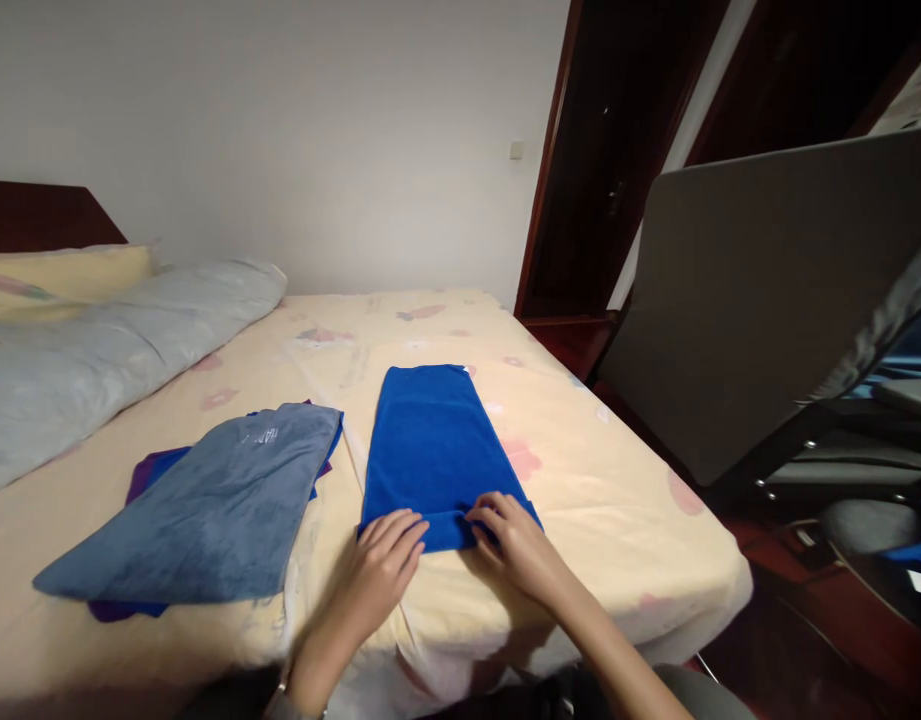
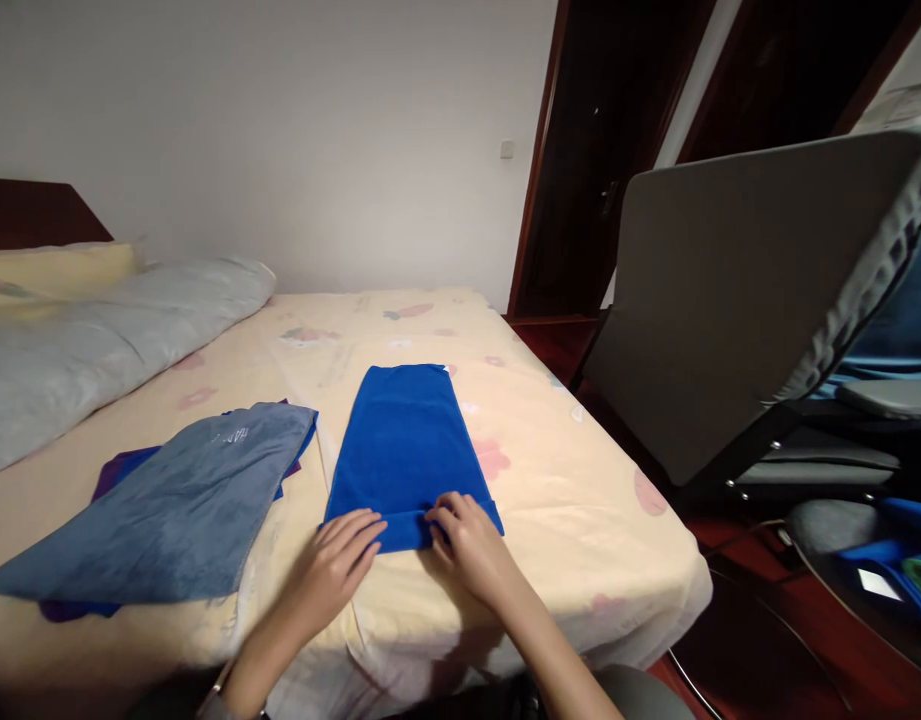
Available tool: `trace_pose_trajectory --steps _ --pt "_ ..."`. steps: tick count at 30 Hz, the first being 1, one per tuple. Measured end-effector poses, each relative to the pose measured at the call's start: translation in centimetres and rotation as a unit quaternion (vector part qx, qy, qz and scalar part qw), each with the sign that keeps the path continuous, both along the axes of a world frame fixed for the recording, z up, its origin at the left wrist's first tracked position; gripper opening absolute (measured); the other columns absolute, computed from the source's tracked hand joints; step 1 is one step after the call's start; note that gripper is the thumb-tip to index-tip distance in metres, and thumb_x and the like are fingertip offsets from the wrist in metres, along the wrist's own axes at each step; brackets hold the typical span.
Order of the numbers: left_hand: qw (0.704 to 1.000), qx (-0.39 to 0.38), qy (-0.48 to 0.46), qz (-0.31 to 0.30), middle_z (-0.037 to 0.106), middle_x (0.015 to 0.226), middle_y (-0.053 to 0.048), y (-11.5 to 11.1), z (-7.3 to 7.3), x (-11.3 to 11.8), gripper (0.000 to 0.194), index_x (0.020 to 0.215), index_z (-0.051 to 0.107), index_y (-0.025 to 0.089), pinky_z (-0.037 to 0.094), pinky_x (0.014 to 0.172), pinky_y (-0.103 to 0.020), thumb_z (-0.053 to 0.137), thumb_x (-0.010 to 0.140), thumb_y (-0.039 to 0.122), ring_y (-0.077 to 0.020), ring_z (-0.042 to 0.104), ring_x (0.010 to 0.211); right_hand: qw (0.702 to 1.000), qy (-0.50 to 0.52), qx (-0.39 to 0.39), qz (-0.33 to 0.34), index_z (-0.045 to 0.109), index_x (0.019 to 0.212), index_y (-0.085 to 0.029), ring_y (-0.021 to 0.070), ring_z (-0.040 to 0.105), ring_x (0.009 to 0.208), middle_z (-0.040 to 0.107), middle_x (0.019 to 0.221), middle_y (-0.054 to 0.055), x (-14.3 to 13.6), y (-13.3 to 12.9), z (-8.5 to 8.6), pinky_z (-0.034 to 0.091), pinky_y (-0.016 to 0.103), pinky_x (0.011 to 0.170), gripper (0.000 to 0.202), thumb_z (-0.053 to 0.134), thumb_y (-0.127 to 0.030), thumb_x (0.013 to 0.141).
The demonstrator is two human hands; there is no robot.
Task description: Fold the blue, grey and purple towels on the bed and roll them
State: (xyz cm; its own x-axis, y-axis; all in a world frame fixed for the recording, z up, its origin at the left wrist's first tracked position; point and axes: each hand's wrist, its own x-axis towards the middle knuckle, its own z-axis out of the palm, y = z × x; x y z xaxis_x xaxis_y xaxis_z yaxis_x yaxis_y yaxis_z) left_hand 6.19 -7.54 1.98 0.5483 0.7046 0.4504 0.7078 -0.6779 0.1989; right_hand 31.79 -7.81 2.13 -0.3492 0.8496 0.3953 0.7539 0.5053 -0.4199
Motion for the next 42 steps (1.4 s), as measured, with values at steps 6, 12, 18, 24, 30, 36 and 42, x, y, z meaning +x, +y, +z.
trace_pose_trajectory --steps 6,12,18,24,30,36,42 --pt "0.997 -0.081 0.004 -0.008 0.067 0.126 -0.005 0.2 -1.2 0.4 0.034 0.128 0.063 0.03 0.051 0.101 -0.043 0.047 0.098 0.028 -0.0226 0.059 0.119 0.998 -0.026 -0.052 -0.012 0.067 0.107 -0.022 0.0226 0.059 0.096 0.061 0.105 0.007 -0.6 0.2 -1.0 0.049 0.035 0.088 0.026 0.05 -0.009 0.093" --pt "0.971 -0.224 -0.08 0.006 0.064 0.131 -0.002 1.4 -1.0 -2.2 0.032 0.113 0.073 0.033 0.053 0.1 -0.035 0.044 0.098 0.037 -0.0195 0.063 0.117 0.989 0.013 -0.113 -0.095 0.067 0.097 -0.018 0.0216 0.061 0.093 0.06 0.1 0.008 3.4 1.2 -1.2 0.048 0.032 0.086 0.024 0.045 -0.008 0.091" --pt "0.981 -0.173 -0.081 0.02 0.068 0.126 -0.004 1.6 -1.2 -2.3 0.03 0.107 0.074 0.03 0.055 0.099 -0.036 0.046 0.096 0.031 -0.0204 0.064 0.115 0.987 -0.004 -0.106 -0.124 0.067 0.095 -0.018 0.0228 0.062 0.09 0.062 0.095 0.009 4.1 1.2 -0.9 0.05 0.034 0.084 0.026 0.043 -0.008 0.089" --pt "1.0 0.001 0.012 -0.013 0.059 0.141 -0.007 0.6 -1.0 0.7 0.043 0.14 0.052 0.026 0.045 0.112 -0.044 0.042 0.099 0.026 -0.0231 0.051 0.133 0.997 -0.019 0.035 -0.068 0.06 0.127 -0.017 0.0279 0.056 0.117 0.062 0.128 0.013 -1.5 0.1 -1.3 0.046 0.044 0.102 0.034 0.043 -0.021 0.099" --pt "0.993 -0.019 0.111 -0.021 0.035 0.158 -0.004 0.9 -2.5 1.1 0.06 0.156 0.015 0.025 0.036 0.118 -0.041 0.036 0.101 0.038 -0.0206 0.036 0.144 0.995 -0.094 0.012 0.006 0.037 0.15 -0.009 0.0276 0.033 0.143 0.036 0.153 0.015 -3.6 -0.8 -3.2 0.032 0.048 0.117 0.054 0.044 -0.03 0.1" --pt "0.992 -0.041 0.12 -0.027 0.03 0.16 -0.003 1.0 -2.4 -1.9 0.062 0.156 0.008 0.03 0.034 0.118 -0.039 0.037 0.101 0.037 -0.0205 0.034 0.145 0.99 -0.113 -0.075 -0.043 0.029 0.153 -0.008 0.0291 0.022 0.147 0.023 0.157 0.015 1.2 -0.5 -2.9 0.027 0.051 0.119 0.066 0.04 -0.046 0.101" --pt "0.991 -0.074 0.104 -0.031 0.034 0.158 -0.003 1.3 -2.1 -4.0 0.064 0.156 0.013 0.031 0.038 0.116 -0.039 0.043 0.099 0.037 -0.0214 0.037 0.144 0.986 -0.077 -0.147 -0.023 0.024 0.156 -0.016 0.0292 0.022 0.147 0.021 0.159 0.011 4.1 -0.3 -2.0 0.026 0.049 0.12 0.075 0.047 -0.054 0.096"
